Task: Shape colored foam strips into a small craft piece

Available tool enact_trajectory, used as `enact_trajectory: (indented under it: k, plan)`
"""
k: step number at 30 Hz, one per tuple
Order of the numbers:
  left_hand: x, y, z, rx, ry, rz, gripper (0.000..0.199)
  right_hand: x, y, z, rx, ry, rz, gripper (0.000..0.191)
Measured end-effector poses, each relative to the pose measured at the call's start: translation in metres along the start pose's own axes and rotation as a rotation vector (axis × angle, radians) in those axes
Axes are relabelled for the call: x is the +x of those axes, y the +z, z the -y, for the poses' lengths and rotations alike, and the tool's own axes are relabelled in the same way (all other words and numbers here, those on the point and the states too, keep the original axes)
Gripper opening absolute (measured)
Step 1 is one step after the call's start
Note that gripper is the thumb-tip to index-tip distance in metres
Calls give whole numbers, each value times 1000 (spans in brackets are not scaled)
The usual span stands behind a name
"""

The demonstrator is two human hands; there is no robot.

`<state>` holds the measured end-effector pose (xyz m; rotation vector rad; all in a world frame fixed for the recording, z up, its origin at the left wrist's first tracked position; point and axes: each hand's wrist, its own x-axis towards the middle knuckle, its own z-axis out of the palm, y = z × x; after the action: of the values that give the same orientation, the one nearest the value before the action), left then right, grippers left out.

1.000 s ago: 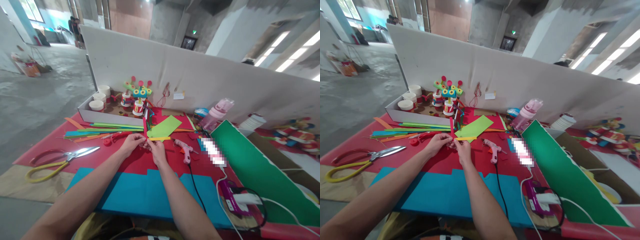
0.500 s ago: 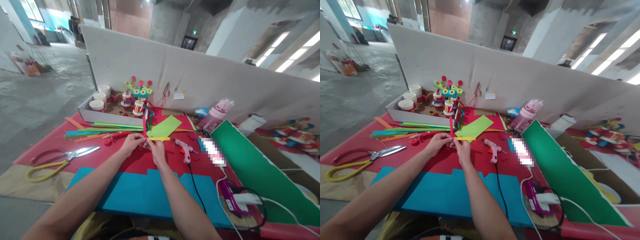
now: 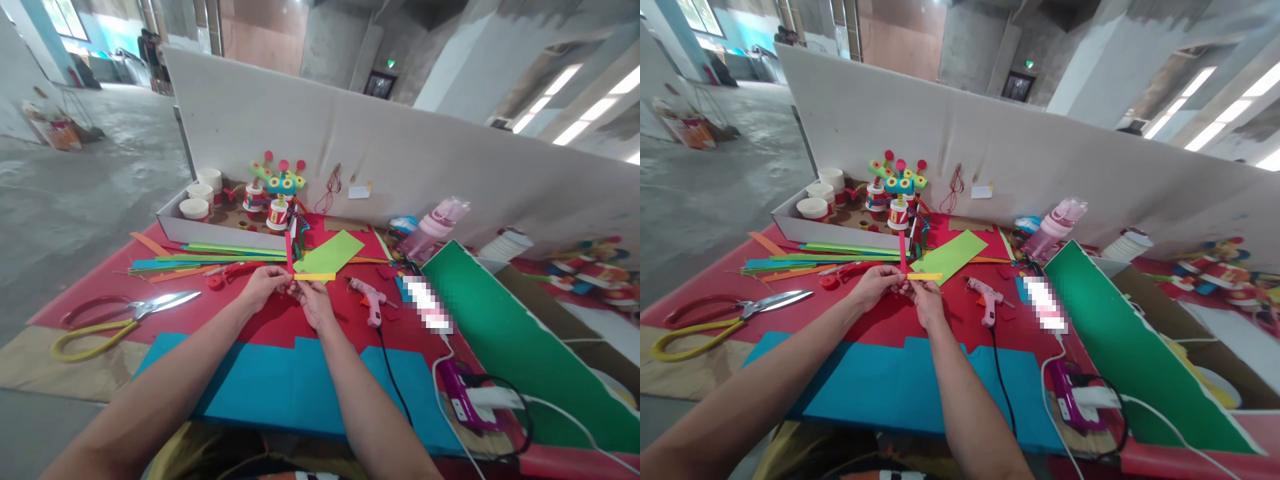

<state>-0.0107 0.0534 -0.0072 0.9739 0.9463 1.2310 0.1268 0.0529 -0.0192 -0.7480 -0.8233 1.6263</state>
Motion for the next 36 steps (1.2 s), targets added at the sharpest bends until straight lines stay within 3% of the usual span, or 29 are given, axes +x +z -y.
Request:
enact_trajectory:
  k: [7, 19, 27, 36]
  plan:
    - [-3, 4, -2, -4, -16, -25, 24, -1, 0, 1, 2, 21, 32, 32]
    - [-3, 5, -2, 11, -55, -43, 21, -2, 3, -2, -81, 35, -33, 37]
    - [-4, 5, -1, -12, -42, -14, 23, -7, 11, -8, -154, -62, -58, 32]
    - [-6, 3, 0, 13, 1, 55, 24, -4, 4, -8, -316, -176, -127, 30]
